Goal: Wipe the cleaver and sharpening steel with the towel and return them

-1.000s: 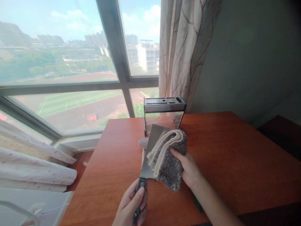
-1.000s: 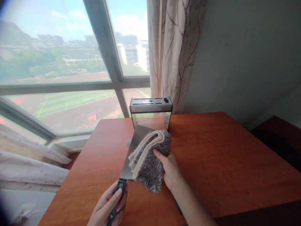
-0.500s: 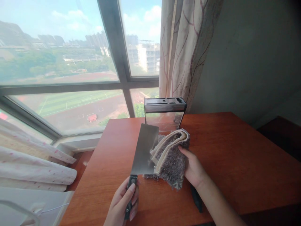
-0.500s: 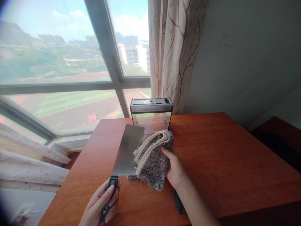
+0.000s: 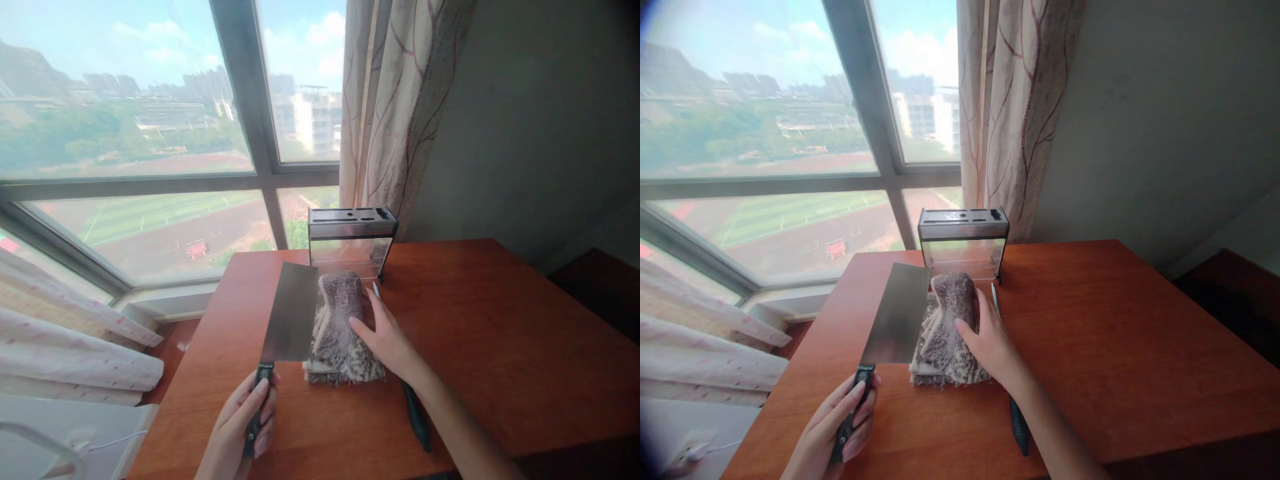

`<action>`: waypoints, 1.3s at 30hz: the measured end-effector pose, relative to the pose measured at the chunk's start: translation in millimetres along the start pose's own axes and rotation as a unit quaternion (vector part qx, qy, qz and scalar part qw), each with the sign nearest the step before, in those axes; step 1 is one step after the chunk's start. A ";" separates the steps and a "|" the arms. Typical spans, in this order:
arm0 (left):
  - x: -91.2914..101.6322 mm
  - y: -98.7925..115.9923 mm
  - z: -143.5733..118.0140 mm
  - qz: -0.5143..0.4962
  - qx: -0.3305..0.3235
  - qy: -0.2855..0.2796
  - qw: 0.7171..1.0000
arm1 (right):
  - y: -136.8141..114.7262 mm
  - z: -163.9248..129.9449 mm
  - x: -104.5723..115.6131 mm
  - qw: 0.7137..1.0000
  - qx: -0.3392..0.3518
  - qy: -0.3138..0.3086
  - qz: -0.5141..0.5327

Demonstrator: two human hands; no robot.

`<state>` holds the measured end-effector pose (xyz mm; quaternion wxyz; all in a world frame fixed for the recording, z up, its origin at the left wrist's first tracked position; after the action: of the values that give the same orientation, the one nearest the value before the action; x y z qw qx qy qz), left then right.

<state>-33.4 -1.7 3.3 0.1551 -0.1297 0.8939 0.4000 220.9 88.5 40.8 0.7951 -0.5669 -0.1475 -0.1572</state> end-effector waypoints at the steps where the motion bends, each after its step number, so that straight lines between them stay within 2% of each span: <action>1: 2.0 2.4 -0.9 -0.003 0.001 0.001 1.000 | -2.5 1.8 -1.4 0.996 0.028 0.007 -0.084; 4: 6.8 6.0 -1.9 -0.011 -0.001 0.004 1.000 | -23.9 1.0 -12.5 0.954 0.136 0.009 -0.267; 6: 8.9 5.8 -1.5 -0.012 -0.002 0.006 1.000 | -41.7 -5.8 -30.1 0.926 0.219 -0.053 -0.303; 8: 10.3 5.5 -1.3 -0.012 -0.002 0.007 1.000 | -50.1 -15.4 -48.9 0.909 0.250 -0.136 -0.306; 10: 11.2 5.9 -1.9 -0.011 -0.001 0.010 1.000 | -46.3 -21.8 -60.9 0.904 0.217 -0.188 -0.317; 14: 11.3 7.1 -3.4 -0.009 0.000 0.009 1.000 | -29.1 -20.8 -65.9 0.907 0.131 -0.195 -0.350; 20: 11.7 6.1 -2.0 -0.005 -0.002 -0.002 1.000 | -27.3 -12.3 -64.2 0.905 0.131 -0.178 -0.364; 23: 11.9 7.6 -3.5 -0.009 -0.010 -0.002 1.000 | -25.2 -7.2 -55.8 0.925 0.120 -0.145 -0.330; 26: 11.9 13.3 -7.5 -0.029 -0.028 0.006 0.999 | -24.0 -2.9 -37.0 0.960 0.103 -0.064 -0.251; 28: 12.5 18.9 -10.5 -0.044 -0.045 0.013 0.998 | -28.1 -4.0 -24.6 0.972 0.120 -0.004 -0.203; 30: 13.9 24.3 -12.7 -0.054 -0.059 0.019 0.997 | -36.0 -8.4 -20.5 0.971 0.168 0.020 -0.167; 32: 15.9 28.1 -13.7 -0.058 -0.067 0.024 0.996 | -43.2 -14.6 -28.8 0.961 0.222 -0.016 -0.166; 34: 17.7 29.4 -13.6 -0.057 -0.067 0.026 0.996 | -44.8 -20.3 -45.1 0.940 0.244 -0.087 -0.221; 36: 18.5 28.7 -13.0 -0.055 -0.062 0.029 0.996 | -42.2 -23.3 -61.5 0.912 0.232 -0.149 -0.303; 39: 17.6 25.3 -12.1 -0.054 -0.052 0.031 0.997 | -40.9 -20.6 -75.6 0.876 0.194 -0.183 -0.401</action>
<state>-60.7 3.6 21.4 0.1420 -0.1976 0.8681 0.4326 136.5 62.6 38.1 0.7166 -0.3123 -0.5326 -0.3246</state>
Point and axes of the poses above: each hand's wrist, its own z-axis towards the middle knuckle, its own x-axis out of the back of the hand, y = z × x, the point moved 6 cm from there along z, towards the middle knuckle, and after that the axes turned 15 degrees about x, right-handed, at the moved point
